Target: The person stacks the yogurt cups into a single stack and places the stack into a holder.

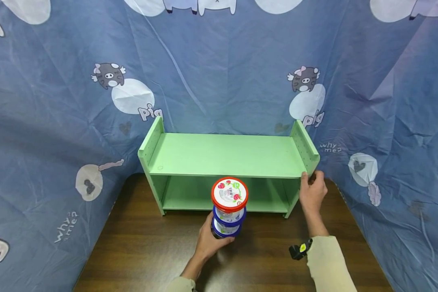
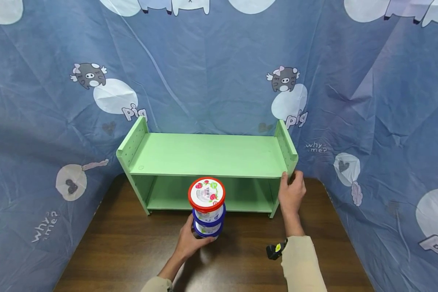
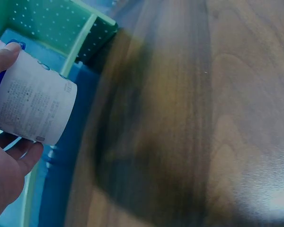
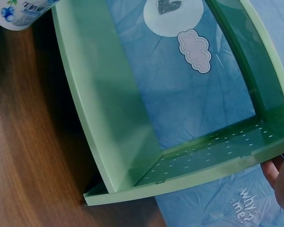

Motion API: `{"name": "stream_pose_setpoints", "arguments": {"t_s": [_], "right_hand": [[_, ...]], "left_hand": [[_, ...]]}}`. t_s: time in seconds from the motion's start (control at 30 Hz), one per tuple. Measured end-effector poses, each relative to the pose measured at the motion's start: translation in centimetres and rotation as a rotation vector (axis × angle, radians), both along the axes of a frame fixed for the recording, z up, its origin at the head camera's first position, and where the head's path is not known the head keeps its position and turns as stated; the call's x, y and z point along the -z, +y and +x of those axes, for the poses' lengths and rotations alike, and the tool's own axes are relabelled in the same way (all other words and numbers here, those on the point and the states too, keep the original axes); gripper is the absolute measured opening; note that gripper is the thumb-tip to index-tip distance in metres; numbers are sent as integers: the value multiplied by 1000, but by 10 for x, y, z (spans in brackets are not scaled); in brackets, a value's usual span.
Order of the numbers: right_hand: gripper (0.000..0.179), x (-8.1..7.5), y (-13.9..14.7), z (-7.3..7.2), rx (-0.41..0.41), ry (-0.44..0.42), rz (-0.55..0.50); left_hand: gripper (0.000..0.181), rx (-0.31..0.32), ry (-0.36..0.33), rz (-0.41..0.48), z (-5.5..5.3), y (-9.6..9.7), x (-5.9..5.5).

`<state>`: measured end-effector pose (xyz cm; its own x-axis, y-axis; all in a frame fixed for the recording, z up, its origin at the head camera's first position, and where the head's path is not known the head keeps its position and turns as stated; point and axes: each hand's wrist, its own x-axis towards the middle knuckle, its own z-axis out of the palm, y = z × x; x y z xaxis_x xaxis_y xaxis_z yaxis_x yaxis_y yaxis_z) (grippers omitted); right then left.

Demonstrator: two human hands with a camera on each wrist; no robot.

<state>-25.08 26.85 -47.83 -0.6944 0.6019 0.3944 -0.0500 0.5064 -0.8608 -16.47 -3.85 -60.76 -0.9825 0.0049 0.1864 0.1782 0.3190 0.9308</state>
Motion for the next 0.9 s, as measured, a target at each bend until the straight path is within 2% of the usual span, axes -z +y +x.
{"name": "stream_pose_setpoints", "arguments": {"t_s": [0.47, 0.9], "right_hand": [[27, 3, 2, -1, -4, 25, 3], [27, 3, 2, -2, -5, 30, 2]], "left_hand": [[102, 19, 37, -7, 0, 4, -35], [98, 10, 97, -40, -2, 4, -60]]}}
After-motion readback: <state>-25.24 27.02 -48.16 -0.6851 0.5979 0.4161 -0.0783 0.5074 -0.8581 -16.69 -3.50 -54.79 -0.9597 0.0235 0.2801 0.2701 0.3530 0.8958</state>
